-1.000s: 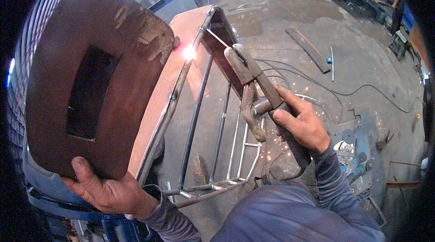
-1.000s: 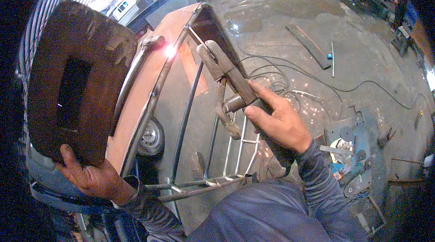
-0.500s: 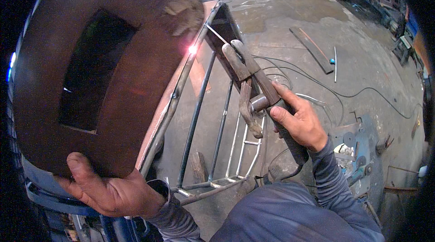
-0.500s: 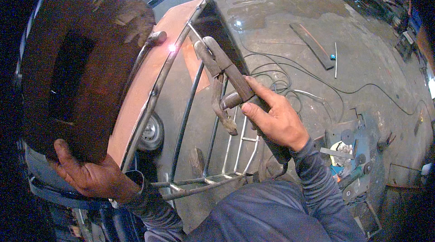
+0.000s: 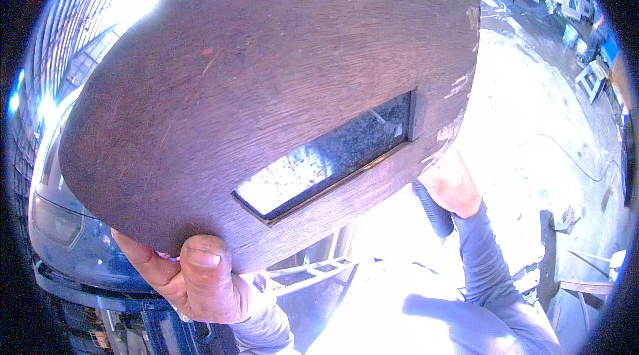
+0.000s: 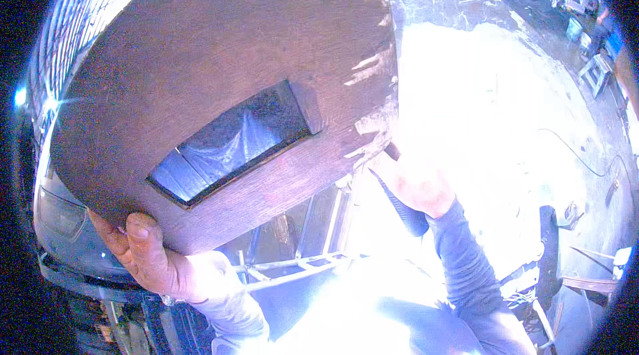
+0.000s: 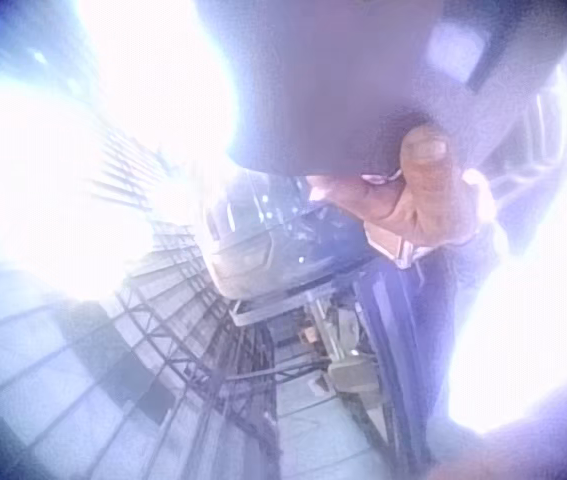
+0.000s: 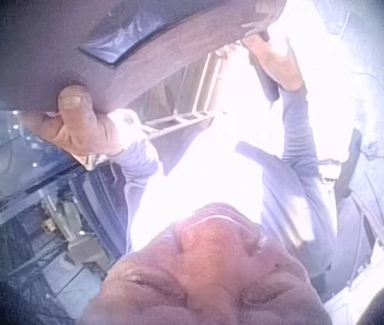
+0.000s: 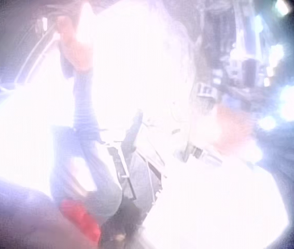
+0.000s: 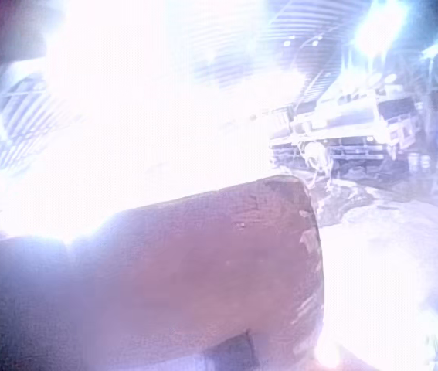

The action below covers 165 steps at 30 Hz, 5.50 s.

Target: The person welds a metal frame using a welding torch and hammer. They repeatedly weld joints, tap the welds with a hammer, and adjust the frame's position while wearing a welding mask.

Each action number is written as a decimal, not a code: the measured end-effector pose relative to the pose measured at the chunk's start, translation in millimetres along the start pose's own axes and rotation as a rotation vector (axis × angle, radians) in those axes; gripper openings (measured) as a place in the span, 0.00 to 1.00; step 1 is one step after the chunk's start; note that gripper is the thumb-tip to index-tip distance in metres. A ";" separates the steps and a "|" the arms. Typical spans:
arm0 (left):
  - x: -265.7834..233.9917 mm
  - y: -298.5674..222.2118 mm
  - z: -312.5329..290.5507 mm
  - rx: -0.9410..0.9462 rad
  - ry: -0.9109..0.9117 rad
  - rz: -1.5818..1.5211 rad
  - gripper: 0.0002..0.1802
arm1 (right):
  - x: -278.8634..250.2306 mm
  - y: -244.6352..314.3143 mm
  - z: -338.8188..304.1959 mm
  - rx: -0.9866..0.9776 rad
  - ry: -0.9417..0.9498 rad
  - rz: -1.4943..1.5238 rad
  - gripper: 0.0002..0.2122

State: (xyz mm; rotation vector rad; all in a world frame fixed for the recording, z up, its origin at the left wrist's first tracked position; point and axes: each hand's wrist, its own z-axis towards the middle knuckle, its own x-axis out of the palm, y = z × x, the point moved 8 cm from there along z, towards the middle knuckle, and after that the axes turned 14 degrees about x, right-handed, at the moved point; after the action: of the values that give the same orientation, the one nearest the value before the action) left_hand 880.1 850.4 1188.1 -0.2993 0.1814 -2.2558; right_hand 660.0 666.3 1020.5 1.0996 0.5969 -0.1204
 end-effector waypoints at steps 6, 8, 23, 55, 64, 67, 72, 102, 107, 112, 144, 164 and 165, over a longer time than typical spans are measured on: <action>-7.8 0.4 -5.7 -0.115 -0.081 0.017 0.46 | 14.7 -13.2 6.5 0.440 0.228 0.576 0.21; -11.4 2.6 -6.9 -0.116 -0.098 0.034 0.46 | 16.3 -13.1 7.1 0.422 0.246 0.618 0.21; -11.4 7.7 -13.6 -0.234 -0.038 -0.030 0.44 | 8.7 -9.4 10.2 0.418 0.177 0.479 0.10; -159.0 -25.0 -33.2 -0.727 -0.150 -0.397 0.24 | 63.0 280.3 12.7 -0.693 0.614 1.018 0.28; -202.7 -79.8 -56.9 -0.671 -0.149 0.050 0.24 | 135.1 404.0 -59.4 -0.701 0.864 1.187 0.28; -216.6 -80.3 -64.6 -0.671 -0.169 0.202 0.25 | 152.2 412.0 -74.4 -0.720 0.898 1.189 0.26; -228.4 -102.2 -48.5 -0.618 0.038 0.064 0.27 | 159.8 407.9 -39.4 -1.323 0.767 0.565 0.19; -303.5 17.7 -263.3 -1.192 -0.102 -0.536 0.53 | 99.9 182.3 230.4 0.021 0.293 -0.771 0.25; -293.5 36.5 -280.9 -1.237 0.147 -0.674 0.55 | 16.8 157.1 192.7 0.288 0.175 -0.047 0.29; -281.3 21.5 -255.3 -1.145 -0.015 -0.579 0.56 | -43.9 184.1 183.7 0.170 0.024 -0.049 0.25; -287.3 19.8 -258.4 -1.245 -0.029 -0.283 0.54 | -6.0 85.2 196.3 0.311 0.177 -0.164 0.22; -308.5 26.8 -278.3 -1.353 0.067 -0.211 0.55 | -40.8 79.4 255.1 0.311 0.072 -0.114 0.23; -306.8 28.5 -278.8 -1.348 0.064 -0.217 0.55 | -49.3 87.7 258.0 0.271 0.002 -0.060 0.23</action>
State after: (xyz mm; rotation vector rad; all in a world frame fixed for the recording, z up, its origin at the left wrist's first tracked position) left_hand 1016.1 1075.4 866.4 -0.9517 1.7636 -1.9954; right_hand 753.4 474.5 1197.1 1.3446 0.6281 -0.2578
